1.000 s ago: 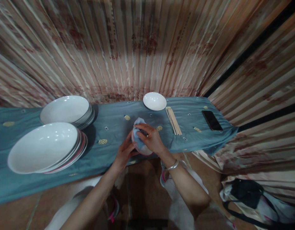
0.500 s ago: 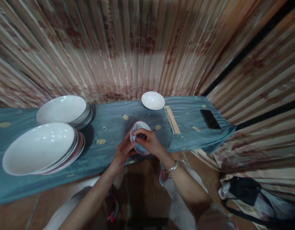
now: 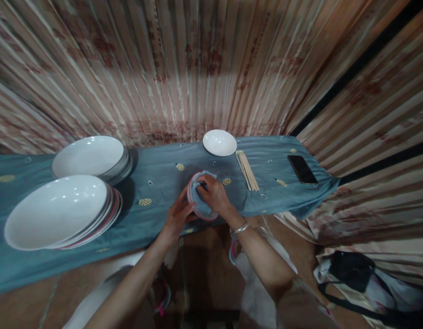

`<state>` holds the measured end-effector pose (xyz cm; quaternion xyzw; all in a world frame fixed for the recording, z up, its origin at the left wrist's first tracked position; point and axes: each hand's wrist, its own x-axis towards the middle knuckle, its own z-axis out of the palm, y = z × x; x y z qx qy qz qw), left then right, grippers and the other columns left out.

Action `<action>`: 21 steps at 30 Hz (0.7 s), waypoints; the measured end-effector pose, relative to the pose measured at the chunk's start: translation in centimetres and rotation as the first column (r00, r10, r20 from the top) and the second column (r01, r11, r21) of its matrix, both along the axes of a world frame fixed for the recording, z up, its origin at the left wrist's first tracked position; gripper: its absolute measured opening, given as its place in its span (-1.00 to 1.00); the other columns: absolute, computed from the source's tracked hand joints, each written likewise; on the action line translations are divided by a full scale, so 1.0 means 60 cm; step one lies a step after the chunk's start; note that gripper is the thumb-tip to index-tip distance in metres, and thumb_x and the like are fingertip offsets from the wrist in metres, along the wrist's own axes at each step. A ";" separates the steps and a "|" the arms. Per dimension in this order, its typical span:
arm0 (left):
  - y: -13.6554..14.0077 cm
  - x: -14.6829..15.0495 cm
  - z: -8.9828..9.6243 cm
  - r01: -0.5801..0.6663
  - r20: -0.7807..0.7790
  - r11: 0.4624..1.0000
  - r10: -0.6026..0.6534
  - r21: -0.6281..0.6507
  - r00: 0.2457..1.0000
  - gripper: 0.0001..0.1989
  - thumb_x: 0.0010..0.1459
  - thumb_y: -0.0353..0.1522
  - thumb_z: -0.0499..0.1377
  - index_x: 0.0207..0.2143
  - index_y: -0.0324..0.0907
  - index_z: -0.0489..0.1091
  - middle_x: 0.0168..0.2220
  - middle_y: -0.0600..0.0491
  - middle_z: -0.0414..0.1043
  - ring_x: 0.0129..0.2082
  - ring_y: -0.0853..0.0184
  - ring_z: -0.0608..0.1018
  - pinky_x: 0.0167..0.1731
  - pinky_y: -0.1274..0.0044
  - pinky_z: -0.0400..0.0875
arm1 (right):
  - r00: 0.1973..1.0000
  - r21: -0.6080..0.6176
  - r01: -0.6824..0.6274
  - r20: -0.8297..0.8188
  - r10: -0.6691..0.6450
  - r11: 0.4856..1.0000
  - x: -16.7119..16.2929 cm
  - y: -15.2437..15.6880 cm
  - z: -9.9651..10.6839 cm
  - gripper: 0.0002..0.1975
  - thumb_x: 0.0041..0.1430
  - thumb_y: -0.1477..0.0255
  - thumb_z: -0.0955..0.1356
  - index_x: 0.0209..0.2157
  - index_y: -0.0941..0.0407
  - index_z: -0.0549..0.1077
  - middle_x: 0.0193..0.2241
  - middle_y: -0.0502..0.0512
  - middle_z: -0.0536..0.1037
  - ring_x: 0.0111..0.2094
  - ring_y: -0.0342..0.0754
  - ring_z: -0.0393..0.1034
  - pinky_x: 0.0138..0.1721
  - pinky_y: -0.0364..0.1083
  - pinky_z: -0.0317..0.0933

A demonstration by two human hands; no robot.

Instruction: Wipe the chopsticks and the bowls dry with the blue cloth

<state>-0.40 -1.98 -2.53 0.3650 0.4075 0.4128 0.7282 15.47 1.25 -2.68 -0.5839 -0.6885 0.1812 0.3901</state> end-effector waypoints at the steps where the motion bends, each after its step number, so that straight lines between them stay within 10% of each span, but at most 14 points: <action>1: 0.000 0.000 0.000 -0.001 0.000 1.000 0.001 0.000 1.000 -0.14 -0.09 -0.19 0.39 0.26 -0.09 0.20 -0.18 -0.02 0.57 -0.20 0.18 0.60 -0.27 0.41 0.58 | 0.999 -0.001 0.000 0.052 0.000 1.000 0.002 -0.001 -0.002 -0.81 0.15 0.56 0.28 -0.22 0.09 0.44 -0.21 0.10 0.53 -0.14 -0.03 0.41 -0.01 -0.05 0.25; 11: 0.001 -0.001 -0.004 0.003 -0.024 1.000 -0.003 0.000 1.000 -0.10 -0.12 -0.17 0.40 0.27 -0.12 0.19 -0.15 -0.07 0.57 -0.23 0.17 0.60 -0.30 0.41 0.58 | 0.925 -0.128 0.017 0.378 0.033 0.992 0.020 -0.036 -0.001 -0.66 0.08 0.68 0.25 -0.12 0.17 0.46 -0.10 0.27 0.49 -0.04 0.06 0.36 0.07 0.02 0.24; 21: 0.000 -0.001 -0.002 0.009 -0.024 1.000 -0.008 0.004 1.000 -0.11 -0.09 -0.18 0.39 0.28 -0.10 0.17 -0.15 -0.04 0.58 -0.22 0.19 0.60 -0.30 0.46 0.56 | 0.936 -0.326 -0.145 0.262 0.236 0.934 0.043 -0.058 0.006 -0.68 -0.01 0.66 0.28 -0.24 0.14 0.53 -0.19 0.15 0.58 -0.13 0.01 0.46 -0.04 -0.02 0.28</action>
